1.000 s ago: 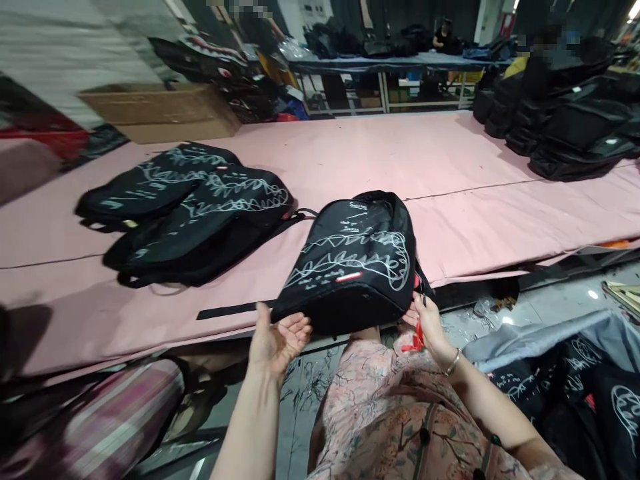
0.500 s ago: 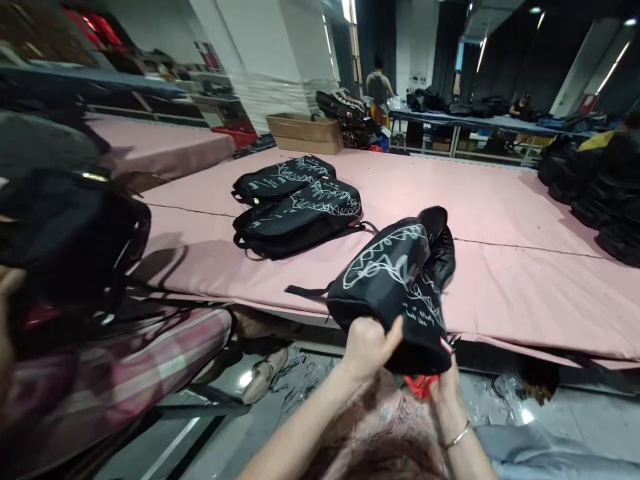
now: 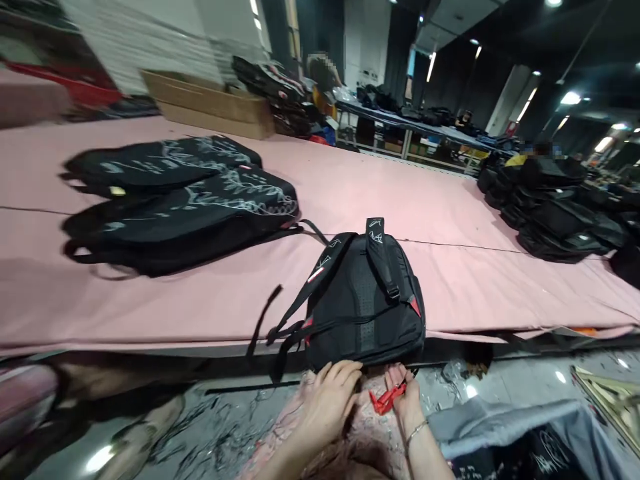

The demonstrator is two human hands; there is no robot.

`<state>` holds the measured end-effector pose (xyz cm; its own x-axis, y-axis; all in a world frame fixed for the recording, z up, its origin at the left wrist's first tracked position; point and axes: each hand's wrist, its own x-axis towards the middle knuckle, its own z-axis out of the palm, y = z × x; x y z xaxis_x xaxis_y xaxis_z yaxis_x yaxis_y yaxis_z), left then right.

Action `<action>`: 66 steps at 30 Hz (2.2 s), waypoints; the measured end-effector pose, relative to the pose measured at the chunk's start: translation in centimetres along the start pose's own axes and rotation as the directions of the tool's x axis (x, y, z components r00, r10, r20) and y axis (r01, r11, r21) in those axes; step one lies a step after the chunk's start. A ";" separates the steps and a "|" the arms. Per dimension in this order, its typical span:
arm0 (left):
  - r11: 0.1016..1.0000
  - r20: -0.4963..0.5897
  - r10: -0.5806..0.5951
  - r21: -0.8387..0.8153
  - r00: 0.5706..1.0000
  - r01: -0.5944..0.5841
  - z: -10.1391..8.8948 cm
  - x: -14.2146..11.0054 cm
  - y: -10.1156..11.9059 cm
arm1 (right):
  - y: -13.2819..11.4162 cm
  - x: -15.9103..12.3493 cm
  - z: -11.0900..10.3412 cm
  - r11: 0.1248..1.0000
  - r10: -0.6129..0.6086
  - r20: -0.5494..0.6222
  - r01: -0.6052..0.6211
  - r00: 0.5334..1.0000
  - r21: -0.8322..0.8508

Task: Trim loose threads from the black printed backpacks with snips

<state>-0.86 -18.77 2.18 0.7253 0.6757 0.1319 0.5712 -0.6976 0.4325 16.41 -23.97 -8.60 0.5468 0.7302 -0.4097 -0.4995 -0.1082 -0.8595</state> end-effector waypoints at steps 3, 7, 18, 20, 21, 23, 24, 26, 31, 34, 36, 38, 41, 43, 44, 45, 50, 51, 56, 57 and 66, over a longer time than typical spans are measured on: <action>0.998 -0.018 0.022 -0.054 1.000 -0.023 1.6 -0.2 -1.0 | -0.4 -0.1 -3.2 0.996 0.014 -0.171 0.001 0.985 0.084; 0.992 -0.097 0.042 -0.118 0.994 -0.053 2.6 -0.2 -1.9 | -1.3 -0.7 -5.5 0.989 -0.014 -0.315 0.059 0.949 0.133; 0.812 -0.137 -0.158 -0.581 0.978 0.050 0.0 1.8 -1.3 | -12.6 2.9 -0.8 0.687 -0.616 -0.012 0.530 0.788 -0.497; 0.770 -0.109 -0.159 -0.636 0.981 0.054 -0.5 2.0 -0.4 | -14.7 4.7 1.5 0.661 -0.595 0.111 0.563 0.796 -0.497; 0.754 -0.089 -0.154 -0.655 0.984 0.059 -0.6 2.0 -0.1 | -15.3 5.6 2.5 0.650 -0.570 0.178 0.573 0.802 -0.498; 0.728 -0.054 -0.153 -0.681 0.987 0.075 -0.8 1.7 0.3 | -15.7 7.0 4.3 0.623 -0.504 0.301 0.583 0.809 -0.522; 0.718 -0.045 -0.164 -0.690 0.985 0.089 -0.9 1.5 0.3 | -15.6 7.4 5.0 0.609 -0.475 0.345 0.585 0.810 -0.535; 0.693 -0.037 -0.223 -0.709 0.974 0.131 -1.0 0.8 -0.2 | -14.7 7.3 5.8 0.591 -0.446 0.379 0.585 0.811 -0.555; 0.513 -0.021 -0.485 -0.816 0.874 0.265 -1.6 0.1 -1.7 | -11.5 3.1 6.0 0.561 -0.465 0.383 0.600 0.798 -0.570; 0.426 -0.047 -0.569 -0.871 0.821 0.246 -1.9 1.1 -1.7 | -9.3 -0.3 5.9 0.532 -0.455 0.442 0.634 0.773 -0.561; 0.457 -0.065 -0.572 -0.853 0.818 0.252 -2.1 2.2 -1.6 | -8.0 -2.1 5.9 0.521 -0.459 0.469 0.656 0.755 -0.546; 0.537 -0.028 -0.517 -0.789 0.856 0.299 -2.2 3.4 -1.6 | -6.8 -3.3 5.7 0.510 -0.485 0.459 0.667 0.744 -0.543; 0.662 0.061 -0.426 -0.659 0.903 0.357 -2.3 4.9 -1.7 | -5.7 -3.9 5.1 0.465 -0.514 0.437 0.668 0.738 -0.581; 0.717 0.098 -0.405 -0.583 0.909 0.382 -2.5 5.8 -1.7 | -5.4 -3.9 4.6 0.432 -0.516 0.433 0.661 0.739 -0.614; 0.734 0.118 -0.400 -0.552 0.909 0.395 -2.6 6.2 -1.7 | -5.3 -3.9 4.4 0.419 -0.513 0.435 0.658 0.740 -0.625; 0.748 0.145 -0.396 -0.523 0.907 0.410 -2.7 6.6 -1.8 | -5.3 -3.8 4.2 0.408 -0.509 0.440 0.658 0.740 -0.633; 0.794 0.217 -0.401 -0.402 0.890 0.456 -2.8 7.5 -2.5 | -6.5 -3.3 4.1 0.408 -0.467 0.490 0.671 0.736 -0.619; 0.786 0.208 -0.399 -0.423 0.893 0.450 -2.7 7.4 -2.7 | -7.0 -3.0 4.2 0.425 -0.459 0.485 0.663 0.744 -0.616; 0.403 0.097 -0.488 -0.856 0.868 0.323 -0.9 6.7 -2.2 | -8.8 -1.9 4.3 0.557 -0.324 0.391 0.508 0.862 -0.658; 0.266 0.104 -0.514 -0.924 0.851 0.274 -0.5 6.6 -1.8 | -8.9 -1.8 4.2 0.599 -0.293 0.375 0.474 0.880 -0.645; -0.110 0.170 -0.460 -0.985 0.872 0.133 2.0 6.6 1.0 | -9.4 -2.2 2.3 0.883 -0.152 0.388 0.301 0.909 -0.360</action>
<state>5.23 -15.48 1.72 0.4346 0.8694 -0.2353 -0.3446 0.4018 0.8484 18.32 -23.00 1.10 0.3123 0.9420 -0.1231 -0.0344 -0.1182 -0.9924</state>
